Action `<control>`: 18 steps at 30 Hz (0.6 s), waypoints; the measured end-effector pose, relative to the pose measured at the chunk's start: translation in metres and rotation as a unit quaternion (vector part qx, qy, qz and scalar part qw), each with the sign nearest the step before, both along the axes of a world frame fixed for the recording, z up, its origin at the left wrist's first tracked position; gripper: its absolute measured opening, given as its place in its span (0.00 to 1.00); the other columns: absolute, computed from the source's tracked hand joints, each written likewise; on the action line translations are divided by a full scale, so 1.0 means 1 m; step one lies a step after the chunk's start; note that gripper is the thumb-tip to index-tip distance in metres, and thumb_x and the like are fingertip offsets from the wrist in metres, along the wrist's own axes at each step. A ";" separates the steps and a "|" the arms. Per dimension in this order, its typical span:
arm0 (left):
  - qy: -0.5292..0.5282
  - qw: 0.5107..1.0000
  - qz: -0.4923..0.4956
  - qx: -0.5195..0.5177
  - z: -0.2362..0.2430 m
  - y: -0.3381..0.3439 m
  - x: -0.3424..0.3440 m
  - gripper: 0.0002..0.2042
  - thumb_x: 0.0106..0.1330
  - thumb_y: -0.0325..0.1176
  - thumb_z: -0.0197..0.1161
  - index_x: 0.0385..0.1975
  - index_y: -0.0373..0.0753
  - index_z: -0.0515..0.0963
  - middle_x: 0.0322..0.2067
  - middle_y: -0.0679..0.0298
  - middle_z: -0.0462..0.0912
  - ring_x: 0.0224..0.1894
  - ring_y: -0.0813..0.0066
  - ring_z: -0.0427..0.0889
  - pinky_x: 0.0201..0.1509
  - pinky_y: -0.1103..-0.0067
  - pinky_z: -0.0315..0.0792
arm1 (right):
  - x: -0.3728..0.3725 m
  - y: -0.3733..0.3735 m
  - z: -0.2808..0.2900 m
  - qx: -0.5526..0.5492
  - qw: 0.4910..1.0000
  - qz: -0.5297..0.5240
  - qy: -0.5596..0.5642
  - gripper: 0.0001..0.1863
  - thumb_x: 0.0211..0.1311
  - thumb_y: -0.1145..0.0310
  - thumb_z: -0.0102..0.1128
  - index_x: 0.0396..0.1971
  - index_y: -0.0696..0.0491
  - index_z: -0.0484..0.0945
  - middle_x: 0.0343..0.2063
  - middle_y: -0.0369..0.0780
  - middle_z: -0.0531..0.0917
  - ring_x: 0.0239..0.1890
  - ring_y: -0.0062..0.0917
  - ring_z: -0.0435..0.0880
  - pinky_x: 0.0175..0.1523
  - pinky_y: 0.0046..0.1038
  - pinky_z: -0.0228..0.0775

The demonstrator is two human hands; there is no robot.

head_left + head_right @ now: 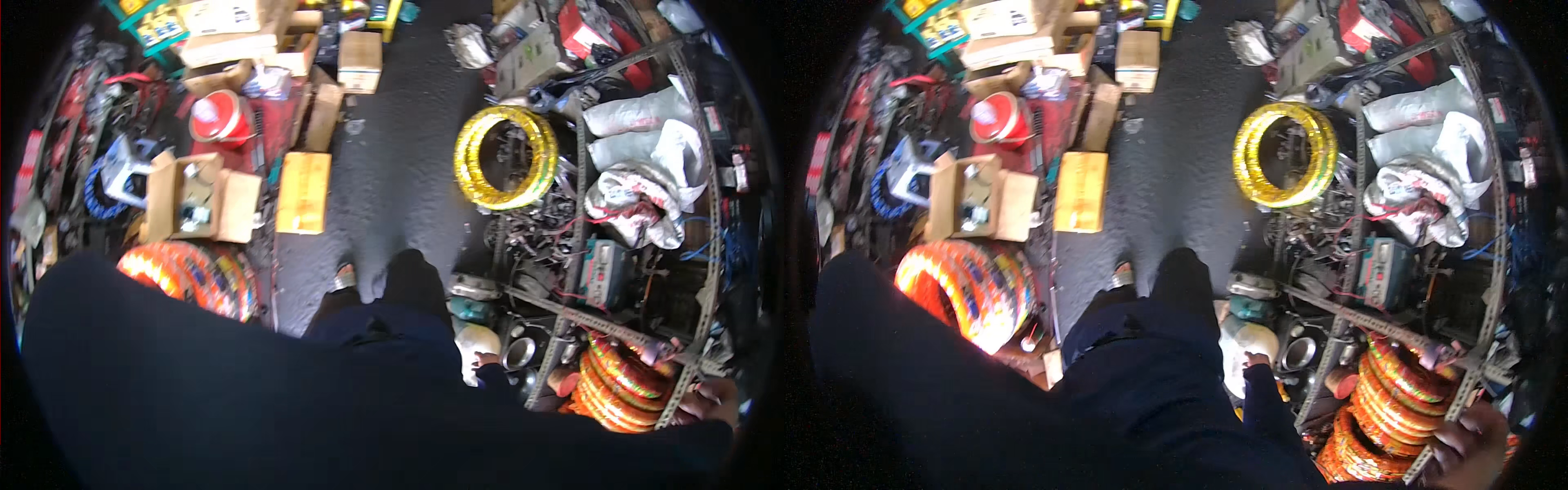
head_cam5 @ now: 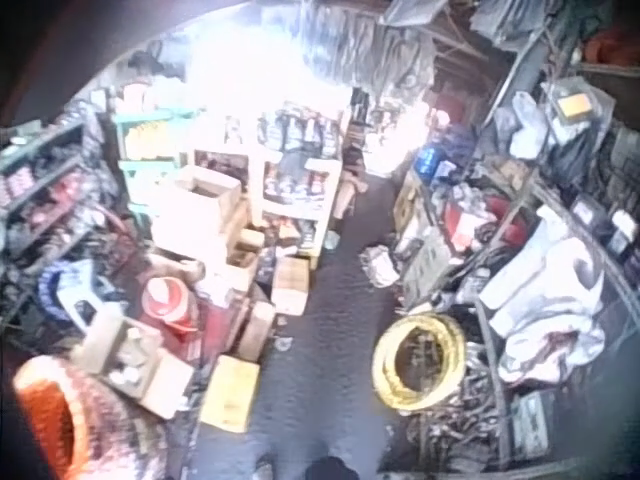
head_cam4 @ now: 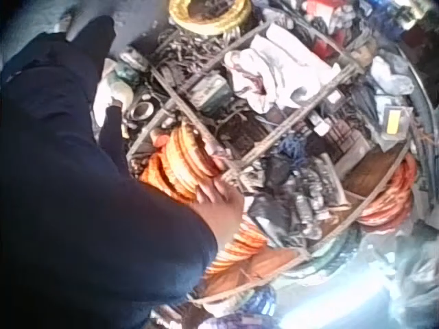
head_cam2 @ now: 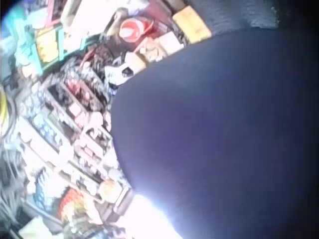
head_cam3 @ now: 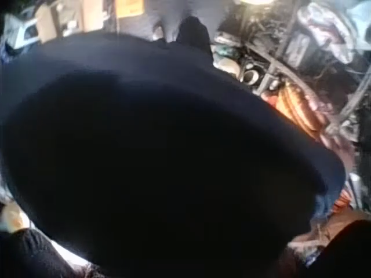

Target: The recorder is working on the front fork and disk brake system of a motorcycle, removing and re-attaching components.

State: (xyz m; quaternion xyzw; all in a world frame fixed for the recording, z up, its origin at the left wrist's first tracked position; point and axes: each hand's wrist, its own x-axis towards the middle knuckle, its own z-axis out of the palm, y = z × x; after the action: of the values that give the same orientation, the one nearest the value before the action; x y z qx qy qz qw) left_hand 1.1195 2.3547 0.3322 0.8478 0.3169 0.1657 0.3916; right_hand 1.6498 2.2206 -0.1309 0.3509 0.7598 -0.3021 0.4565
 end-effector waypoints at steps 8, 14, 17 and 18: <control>-0.090 0.986 0.137 0.024 -0.092 0.247 -0.153 0.17 0.55 0.40 0.64 0.38 0.35 0.77 0.36 0.50 0.80 0.38 0.54 0.80 0.42 0.67 0.74 | -0.097 0.405 0.027 -0.397 0.719 -0.570 -0.012 0.11 0.65 0.69 0.43 0.40 0.52 0.75 0.32 0.39 0.78 0.33 0.28 0.78 0.37 0.35 0.72; -0.147 0.485 0.795 -0.332 -0.514 0.072 -0.241 0.23 0.62 0.39 0.61 0.55 0.34 0.70 0.50 0.51 0.77 0.53 0.55 0.75 0.58 0.69 0.70 | -0.365 0.715 -0.001 0.167 0.828 -0.498 0.195 0.17 0.57 0.57 0.61 0.38 0.55 0.77 0.29 0.40 0.81 0.32 0.33 0.80 0.30 0.43 0.73; 0.337 0.605 0.475 -0.544 -0.516 -0.126 -0.145 0.21 0.67 0.44 0.46 0.53 0.41 0.75 0.54 0.53 0.76 0.59 0.58 0.72 0.64 0.61 0.62 | -0.568 0.759 0.008 0.216 0.931 -0.227 0.188 0.27 0.48 0.56 0.69 0.43 0.60 0.78 0.37 0.50 0.82 0.40 0.39 0.82 0.49 0.33 0.72; 0.302 0.582 0.371 -0.658 -0.490 -0.148 -0.114 0.22 0.67 0.47 0.44 0.53 0.42 0.76 0.56 0.55 0.74 0.60 0.59 0.71 0.67 0.61 0.58 | -0.632 0.762 0.016 0.169 0.934 -0.247 0.194 0.24 0.48 0.59 0.68 0.42 0.59 0.78 0.36 0.50 0.82 0.42 0.40 0.81 0.51 0.35 0.71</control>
State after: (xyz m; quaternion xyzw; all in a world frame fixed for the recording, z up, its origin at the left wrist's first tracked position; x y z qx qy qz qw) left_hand 1.0057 2.2070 -0.1579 0.1676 0.7259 -0.2227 0.6287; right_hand 1.0175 2.9828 -0.1153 0.5340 0.7628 -0.3343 0.1455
